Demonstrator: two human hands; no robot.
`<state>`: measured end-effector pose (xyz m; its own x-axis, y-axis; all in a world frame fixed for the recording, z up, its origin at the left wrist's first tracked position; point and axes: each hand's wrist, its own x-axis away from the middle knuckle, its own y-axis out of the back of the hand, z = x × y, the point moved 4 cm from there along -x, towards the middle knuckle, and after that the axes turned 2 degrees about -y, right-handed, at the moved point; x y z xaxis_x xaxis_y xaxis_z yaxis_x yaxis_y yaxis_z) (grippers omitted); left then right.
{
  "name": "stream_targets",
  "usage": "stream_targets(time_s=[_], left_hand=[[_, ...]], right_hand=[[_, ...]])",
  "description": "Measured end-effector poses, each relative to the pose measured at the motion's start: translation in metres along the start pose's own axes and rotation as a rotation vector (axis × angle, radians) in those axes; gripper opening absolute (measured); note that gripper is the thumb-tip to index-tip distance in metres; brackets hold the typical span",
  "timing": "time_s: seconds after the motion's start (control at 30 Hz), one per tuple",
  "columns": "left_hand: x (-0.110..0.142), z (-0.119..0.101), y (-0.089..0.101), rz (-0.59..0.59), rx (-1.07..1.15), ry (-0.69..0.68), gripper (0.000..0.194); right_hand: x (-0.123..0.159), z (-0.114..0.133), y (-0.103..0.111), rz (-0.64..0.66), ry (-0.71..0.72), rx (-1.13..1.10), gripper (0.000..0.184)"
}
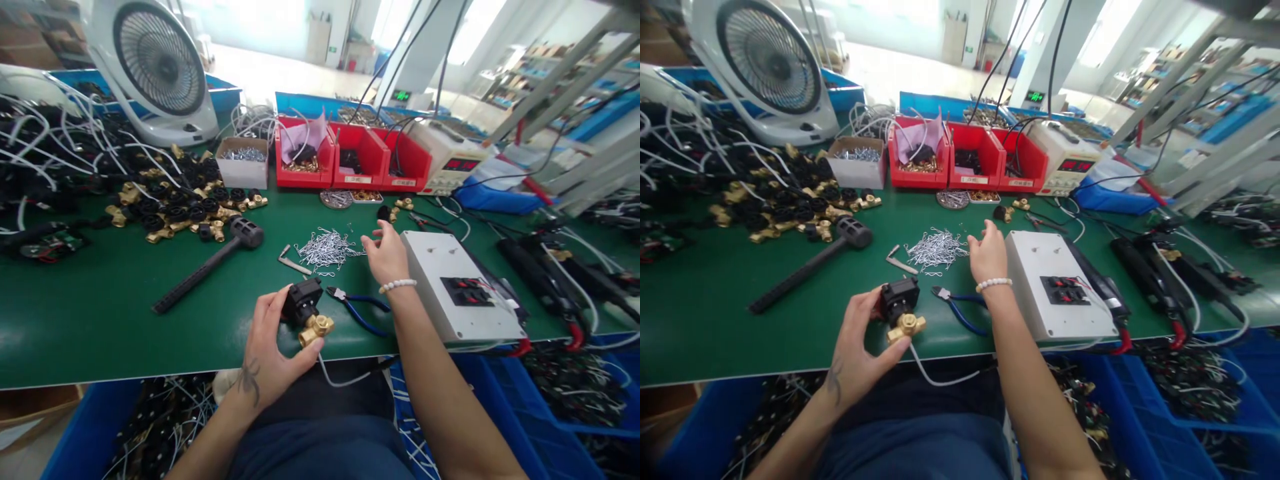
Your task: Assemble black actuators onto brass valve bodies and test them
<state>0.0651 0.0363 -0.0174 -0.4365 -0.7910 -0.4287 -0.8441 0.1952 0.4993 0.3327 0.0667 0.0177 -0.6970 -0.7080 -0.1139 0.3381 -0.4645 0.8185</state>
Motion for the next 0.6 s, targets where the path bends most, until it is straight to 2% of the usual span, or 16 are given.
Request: stream_targets(time_s=[0.13, 0.23, 0.37, 0.47, 0.6], left_hand=[[0.0, 0.001, 0.0, 0.005, -0.006, 0.003, 0.067], [0.001, 0.001, 0.0, 0.004, -0.006, -0.004, 0.068], [0.001, 0.001, 0.001, 0.0, -0.003, -0.018, 0.069], [0.0, 0.001, 0.002, 0.001, 0.011, -0.014, 0.068], [0.0, 0.0, 0.002, 0.001, 0.02, -0.008, 0.068]], right_hand=[[-0.016, -0.012, -0.011, 0.037, -0.069, 0.155, 0.036], [-0.026, -0.018, -0.023, 0.14, -0.091, 0.238, 0.027], [-0.033, -0.013, -0.034, 0.299, -0.039, 0.265, 0.025], [-0.031, -0.006, -0.033, 0.358, -0.004, 0.228, 0.024], [-0.017, 0.004, -0.019, 0.298, 0.057, 0.082, 0.017]])
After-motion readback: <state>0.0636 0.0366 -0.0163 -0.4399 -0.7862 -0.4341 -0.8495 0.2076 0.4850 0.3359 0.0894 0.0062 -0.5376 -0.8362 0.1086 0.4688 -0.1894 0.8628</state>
